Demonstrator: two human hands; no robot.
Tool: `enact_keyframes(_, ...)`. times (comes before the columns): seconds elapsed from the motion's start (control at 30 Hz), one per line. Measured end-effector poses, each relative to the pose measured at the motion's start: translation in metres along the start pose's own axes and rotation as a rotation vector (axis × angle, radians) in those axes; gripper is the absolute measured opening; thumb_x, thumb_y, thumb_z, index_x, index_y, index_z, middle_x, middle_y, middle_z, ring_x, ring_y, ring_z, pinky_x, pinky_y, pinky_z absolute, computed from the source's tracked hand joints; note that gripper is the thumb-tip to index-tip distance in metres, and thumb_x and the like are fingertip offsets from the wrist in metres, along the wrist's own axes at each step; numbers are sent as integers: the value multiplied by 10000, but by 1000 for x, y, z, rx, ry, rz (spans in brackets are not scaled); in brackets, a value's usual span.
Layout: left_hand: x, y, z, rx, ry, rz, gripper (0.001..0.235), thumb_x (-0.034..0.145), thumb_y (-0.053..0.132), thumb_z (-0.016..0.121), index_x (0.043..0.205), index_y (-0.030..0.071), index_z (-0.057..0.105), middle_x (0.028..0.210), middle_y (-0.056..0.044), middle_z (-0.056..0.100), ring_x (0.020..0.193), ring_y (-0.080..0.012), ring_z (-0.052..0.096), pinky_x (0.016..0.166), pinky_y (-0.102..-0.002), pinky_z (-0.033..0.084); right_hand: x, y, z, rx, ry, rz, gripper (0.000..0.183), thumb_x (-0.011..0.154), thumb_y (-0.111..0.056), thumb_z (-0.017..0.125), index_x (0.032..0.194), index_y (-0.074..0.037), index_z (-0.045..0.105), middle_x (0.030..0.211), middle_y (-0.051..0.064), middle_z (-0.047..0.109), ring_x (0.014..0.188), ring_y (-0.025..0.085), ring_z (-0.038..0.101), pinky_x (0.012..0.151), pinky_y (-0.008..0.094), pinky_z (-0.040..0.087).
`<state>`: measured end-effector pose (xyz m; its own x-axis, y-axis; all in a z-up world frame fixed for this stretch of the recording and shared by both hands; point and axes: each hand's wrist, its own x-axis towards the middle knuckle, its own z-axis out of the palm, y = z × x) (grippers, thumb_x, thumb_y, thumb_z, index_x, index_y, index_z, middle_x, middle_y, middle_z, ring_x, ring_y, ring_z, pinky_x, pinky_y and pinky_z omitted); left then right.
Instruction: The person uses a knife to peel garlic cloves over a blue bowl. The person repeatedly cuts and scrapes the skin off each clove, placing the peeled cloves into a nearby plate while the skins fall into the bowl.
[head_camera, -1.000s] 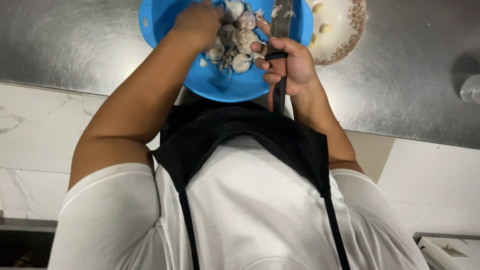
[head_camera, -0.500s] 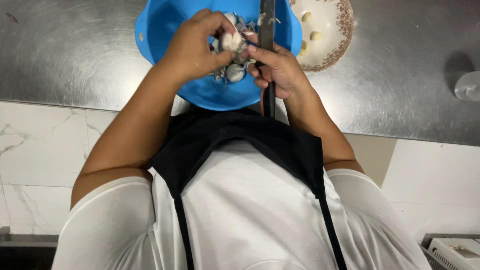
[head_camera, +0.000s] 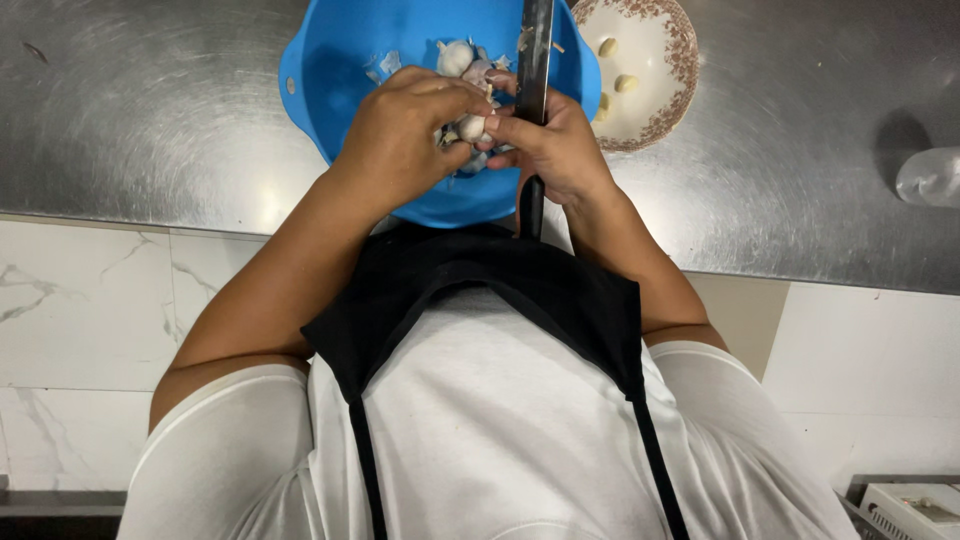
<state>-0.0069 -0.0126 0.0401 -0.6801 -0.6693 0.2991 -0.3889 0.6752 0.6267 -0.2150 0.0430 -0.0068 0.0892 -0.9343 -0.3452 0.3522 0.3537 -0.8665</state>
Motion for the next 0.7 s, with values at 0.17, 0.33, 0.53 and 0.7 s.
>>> enact_keyframes(0.17,-2,-2,5,-37,-6,-12,395,782,88,875,1158,119,758,1150,-37,763,1121,-257,689,937,-395,569,-2,2,6,-93,95,-41,506,937,-88,725,1385,70,550,986,122,759,837,178,773,683,285,660)
enact_keyframes(0.33,-3,0,7,-39,8,-7,389,766,58,858,1141,117,773,1165,-64,756,1114,-271,689,951,-400,564,-2,7,4,-81,115,-70,485,932,-24,674,1386,83,543,957,138,759,784,168,756,691,277,656)
enact_keyframes(0.53,-4,4,10,-82,38,-21,394,746,55,867,1123,108,768,1173,-70,758,1094,-277,686,943,-398,563,0,13,2,-52,132,-69,483,921,-8,656,1387,83,567,941,124,745,761,151,736,695,274,652)
enact_keyframes(0.7,-6,7,11,-158,36,-122,411,741,71,887,1132,110,768,1152,-62,761,1029,-252,696,873,-354,579,2,16,1,-25,162,-39,482,917,-21,636,1385,76,575,926,122,726,753,172,735,682,287,648)
